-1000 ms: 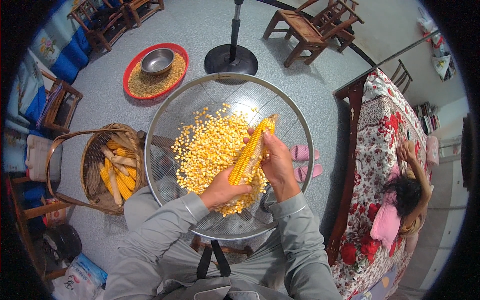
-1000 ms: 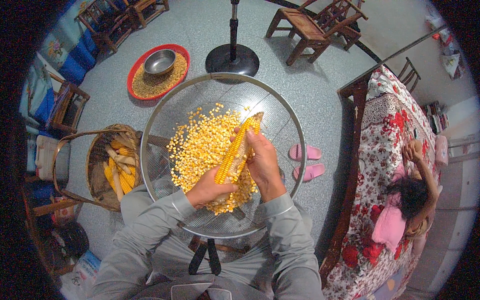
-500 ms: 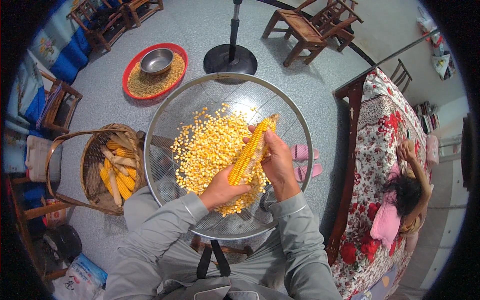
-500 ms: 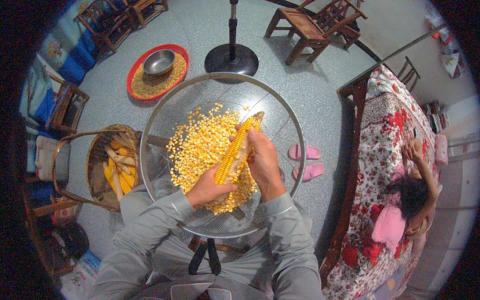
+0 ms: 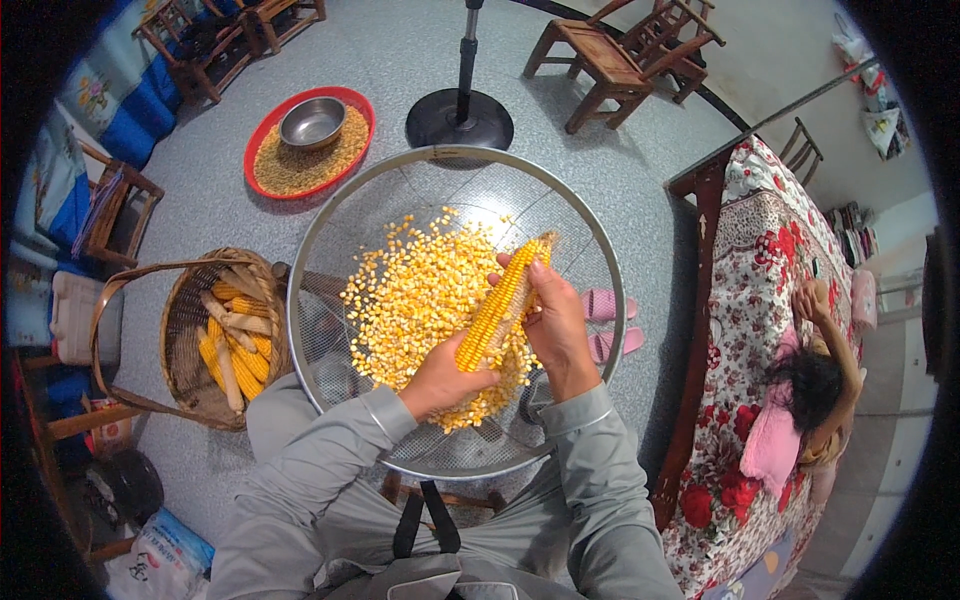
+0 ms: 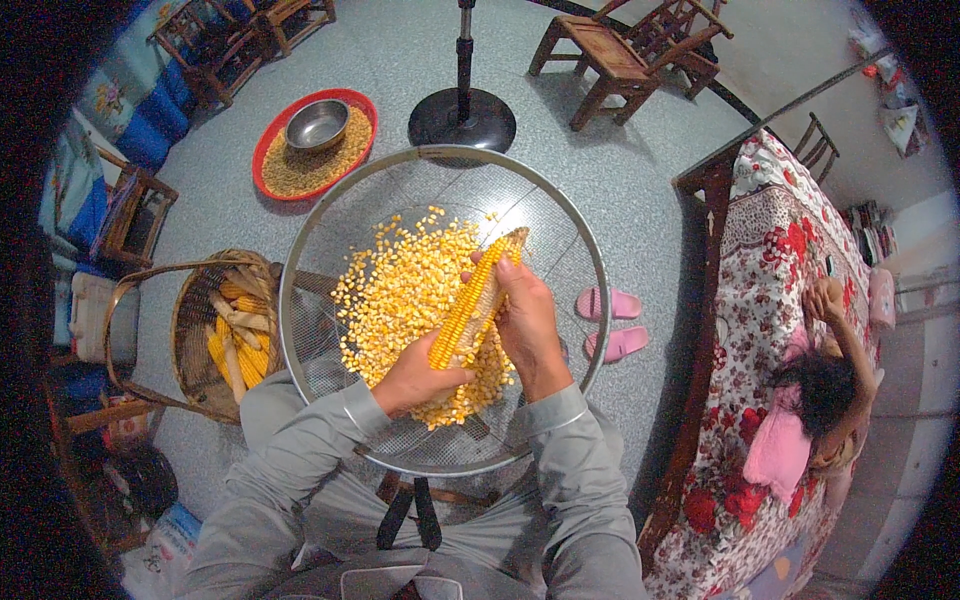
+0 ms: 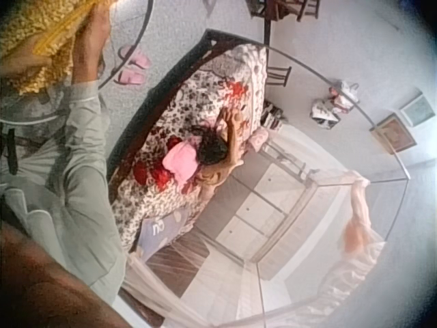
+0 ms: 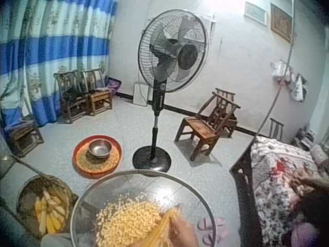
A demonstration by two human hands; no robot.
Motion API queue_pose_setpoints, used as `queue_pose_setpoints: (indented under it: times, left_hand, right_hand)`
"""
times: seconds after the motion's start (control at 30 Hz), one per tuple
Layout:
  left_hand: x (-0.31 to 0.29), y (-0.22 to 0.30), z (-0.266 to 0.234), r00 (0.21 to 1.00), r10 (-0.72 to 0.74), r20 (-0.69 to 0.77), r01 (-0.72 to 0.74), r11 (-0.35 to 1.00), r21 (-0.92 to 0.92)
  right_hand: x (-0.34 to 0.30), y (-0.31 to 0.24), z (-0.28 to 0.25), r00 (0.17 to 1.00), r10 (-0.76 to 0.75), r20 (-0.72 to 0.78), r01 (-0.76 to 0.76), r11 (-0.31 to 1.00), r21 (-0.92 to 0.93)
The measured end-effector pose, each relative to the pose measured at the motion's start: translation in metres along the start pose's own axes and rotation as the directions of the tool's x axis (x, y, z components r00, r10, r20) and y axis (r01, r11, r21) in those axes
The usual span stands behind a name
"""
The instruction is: The person shells corn kernels from a corn cob by hand over a round mesh sieve, takes another corn cob from a basket, and removes kernels from the cob into the sieve.
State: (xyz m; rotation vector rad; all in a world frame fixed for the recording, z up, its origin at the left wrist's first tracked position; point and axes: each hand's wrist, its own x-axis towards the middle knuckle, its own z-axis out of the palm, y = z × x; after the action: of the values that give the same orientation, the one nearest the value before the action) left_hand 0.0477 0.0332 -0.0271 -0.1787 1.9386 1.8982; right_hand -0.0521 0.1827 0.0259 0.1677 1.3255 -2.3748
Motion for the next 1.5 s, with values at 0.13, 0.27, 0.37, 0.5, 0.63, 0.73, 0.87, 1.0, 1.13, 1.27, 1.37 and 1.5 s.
queue_pose_setpoints:
  times: [0.13,0.27,0.37,0.5,0.63,0.73,0.87,1.0,1.13,1.27,1.37,1.5]
  left_hand:
    - [-0.003,0.011,-0.002,0.999,-0.025,-0.021,0.025,0.999,0.032]
    - [-0.001,0.005,0.002,0.999,0.004,-0.049,0.002,0.992,0.124]
    - [-0.001,0.002,0.003,0.999,0.016,-0.047,-0.008,0.987,0.162]
    - [-0.003,0.001,0.0,0.998,0.062,-0.032,-0.058,0.993,0.098]
    - [-0.005,0.008,0.001,1.0,0.01,-0.027,-0.01,1.0,-0.016]
    - [-0.002,0.0,0.002,0.999,-0.005,-0.036,0.001,0.993,-0.116]
    - [-0.003,0.006,0.001,0.997,0.042,-0.068,-0.036,0.996,0.076]
    - [-0.004,0.012,0.003,0.999,0.036,-0.035,-0.029,0.98,0.195]
    - [-0.002,-0.008,0.003,0.986,0.137,-0.096,-0.118,0.978,0.173]
    - [-0.004,0.0,0.001,0.993,0.09,-0.073,-0.079,0.987,0.14]
    - [-0.003,0.005,0.0,0.999,0.043,-0.031,-0.041,0.996,0.077]
    - [-0.003,0.006,0.002,0.992,-0.093,0.086,0.11,0.97,-0.215]
  right_hand:
    - [-0.004,-0.006,0.009,1.0,-0.013,-0.017,0.013,1.0,-0.009]
    - [0.0,-0.001,0.001,0.997,0.0,-0.077,0.004,0.999,0.043]
    - [0.001,0.001,0.0,0.995,-0.011,-0.102,0.007,0.999,-0.045]
    - [0.001,0.002,0.002,0.998,-0.066,-0.022,0.063,0.992,-0.112]
    - [0.003,0.005,-0.005,0.994,-0.102,0.038,0.107,0.984,-0.141]
    - [0.004,0.004,-0.003,0.995,-0.084,0.046,0.089,0.991,-0.103]
    - [0.0,-0.005,0.005,0.996,-0.055,-0.066,0.052,0.997,-0.05]
    - [0.006,0.0,-0.008,0.994,-0.074,-0.082,0.058,0.981,-0.184]
    - [0.003,-0.002,0.0,0.993,-0.112,-0.038,0.102,0.974,-0.202]
    - [0.001,-0.005,0.001,0.995,-0.099,-0.016,0.095,0.985,-0.146]
    - [0.001,-0.005,0.001,0.997,-0.075,-0.012,0.073,0.99,-0.124]
    - [0.0,-0.008,0.004,0.998,-0.054,0.017,0.055,0.997,-0.048]
